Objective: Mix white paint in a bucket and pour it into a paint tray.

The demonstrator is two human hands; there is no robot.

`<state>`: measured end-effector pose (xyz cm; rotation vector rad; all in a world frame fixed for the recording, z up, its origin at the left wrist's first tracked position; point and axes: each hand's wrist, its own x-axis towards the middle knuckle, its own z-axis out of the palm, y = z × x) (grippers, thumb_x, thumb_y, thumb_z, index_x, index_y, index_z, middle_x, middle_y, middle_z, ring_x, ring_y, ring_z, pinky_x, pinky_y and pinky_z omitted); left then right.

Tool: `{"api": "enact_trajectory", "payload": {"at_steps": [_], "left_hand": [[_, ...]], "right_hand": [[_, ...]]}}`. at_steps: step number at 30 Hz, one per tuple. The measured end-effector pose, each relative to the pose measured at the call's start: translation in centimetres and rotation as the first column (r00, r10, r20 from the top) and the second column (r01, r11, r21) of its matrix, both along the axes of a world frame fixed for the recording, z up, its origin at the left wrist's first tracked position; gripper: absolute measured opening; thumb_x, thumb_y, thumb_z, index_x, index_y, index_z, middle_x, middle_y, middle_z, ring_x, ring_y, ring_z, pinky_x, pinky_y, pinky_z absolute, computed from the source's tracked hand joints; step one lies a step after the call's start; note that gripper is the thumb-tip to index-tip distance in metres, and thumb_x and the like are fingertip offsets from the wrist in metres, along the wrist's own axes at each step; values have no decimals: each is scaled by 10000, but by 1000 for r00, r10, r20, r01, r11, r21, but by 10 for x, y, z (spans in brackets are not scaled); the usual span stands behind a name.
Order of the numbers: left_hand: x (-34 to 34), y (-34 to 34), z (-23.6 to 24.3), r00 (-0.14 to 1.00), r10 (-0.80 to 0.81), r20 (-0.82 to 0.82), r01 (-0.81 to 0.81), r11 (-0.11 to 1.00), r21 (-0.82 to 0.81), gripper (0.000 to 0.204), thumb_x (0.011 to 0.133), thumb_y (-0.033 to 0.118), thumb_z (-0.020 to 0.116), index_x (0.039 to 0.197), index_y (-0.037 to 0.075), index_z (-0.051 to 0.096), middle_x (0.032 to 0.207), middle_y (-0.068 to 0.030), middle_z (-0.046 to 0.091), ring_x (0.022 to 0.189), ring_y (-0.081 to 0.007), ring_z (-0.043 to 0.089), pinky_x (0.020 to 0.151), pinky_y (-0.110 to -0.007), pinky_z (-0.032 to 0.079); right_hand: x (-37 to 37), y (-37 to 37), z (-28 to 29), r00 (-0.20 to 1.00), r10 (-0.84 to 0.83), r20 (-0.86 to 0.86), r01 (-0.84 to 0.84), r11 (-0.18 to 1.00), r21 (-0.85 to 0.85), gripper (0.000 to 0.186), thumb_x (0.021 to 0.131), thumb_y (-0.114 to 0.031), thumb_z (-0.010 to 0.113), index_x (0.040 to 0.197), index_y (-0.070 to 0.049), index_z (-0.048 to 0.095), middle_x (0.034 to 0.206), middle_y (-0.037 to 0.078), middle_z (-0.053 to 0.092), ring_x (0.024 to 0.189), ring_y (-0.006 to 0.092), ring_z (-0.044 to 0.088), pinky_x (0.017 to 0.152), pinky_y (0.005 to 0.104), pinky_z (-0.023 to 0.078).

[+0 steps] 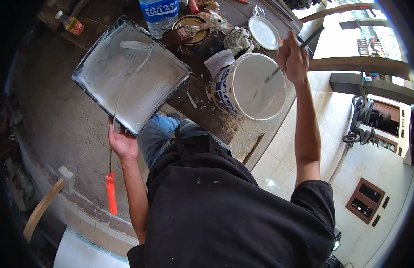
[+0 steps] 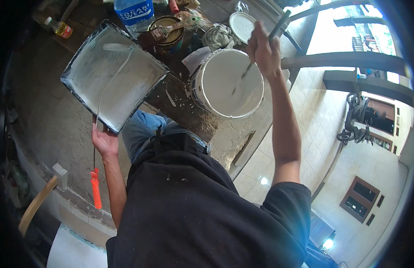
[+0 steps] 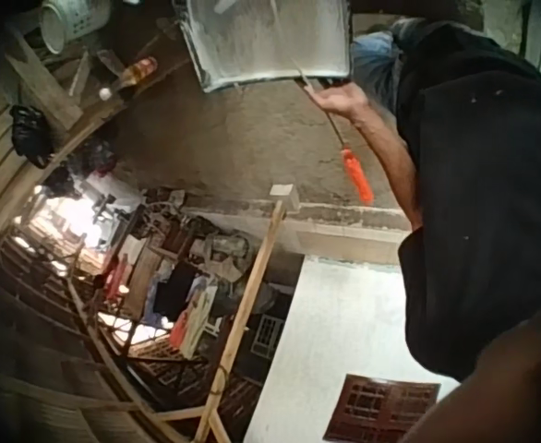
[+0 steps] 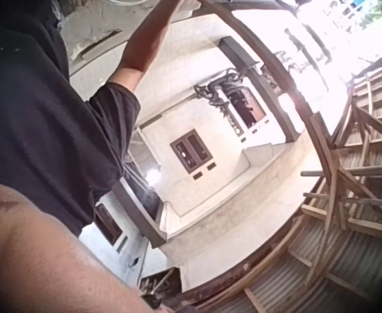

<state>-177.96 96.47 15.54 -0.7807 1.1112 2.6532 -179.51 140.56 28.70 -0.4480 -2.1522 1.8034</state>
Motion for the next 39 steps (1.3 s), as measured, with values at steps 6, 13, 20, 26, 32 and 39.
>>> {"api": "enact_trajectory", "payload": {"at_steps": [6,13,20,26,32,39], "left_hand": [[-2,0,-4,1000,2,-9,-2,1000,-2,534,929,326,360,1425,140,298,1398,-149,336,1277,-304,342,1039,-462,318],[-2,1,-1,999,20,28,-21,1000,15,533,926,333,375,1417,136,317,1392,-155,347,1261,-307,365,1028,-465,338],[0,-4,-7,1000,12,0,-12,1000,11,531,928,332,368,1421,141,310,1393,-142,352,1267,-307,359,1031,-469,336],[-2,-2,-4,1000,9,19,-9,1000,26,533,928,328,366,1426,150,297,1404,-139,337,1279,-304,344,1041,-466,321],[-3,-4,-6,1000,9,-6,-9,1000,17,544,925,334,372,1430,153,290,1410,-139,328,1281,-304,343,1044,-465,314],[-2,-1,1,1000,18,18,-19,999,33,546,926,331,372,1430,138,287,1404,-136,342,1276,-294,352,1048,-448,311]], "right_hand": [[2,-25,-16,930,-221,-294,88,910,-405,475,978,-283,390,543,-149,255,474,-40,192,366,89,199,360,279,183],[11,6,-4,977,-211,-13,211,976,-46,454,966,-233,364,550,-159,197,454,-34,148,358,80,147,352,269,142],[30,-26,-18,991,22,-134,-98,798,-595,440,955,-276,388,550,-139,284,460,-37,217,366,86,204,359,271,192],[15,0,0,997,-31,69,32,999,-11,455,950,-293,394,534,-142,291,450,-39,249,366,74,240,360,268,205],[15,-27,-23,975,-163,-151,64,856,-513,418,934,-260,403,545,-141,305,449,-39,229,358,105,246,360,278,199],[11,8,2,983,-171,-66,151,958,-244,439,969,-304,429,570,-154,323,485,-51,255,375,64,246,356,253,188]]}}
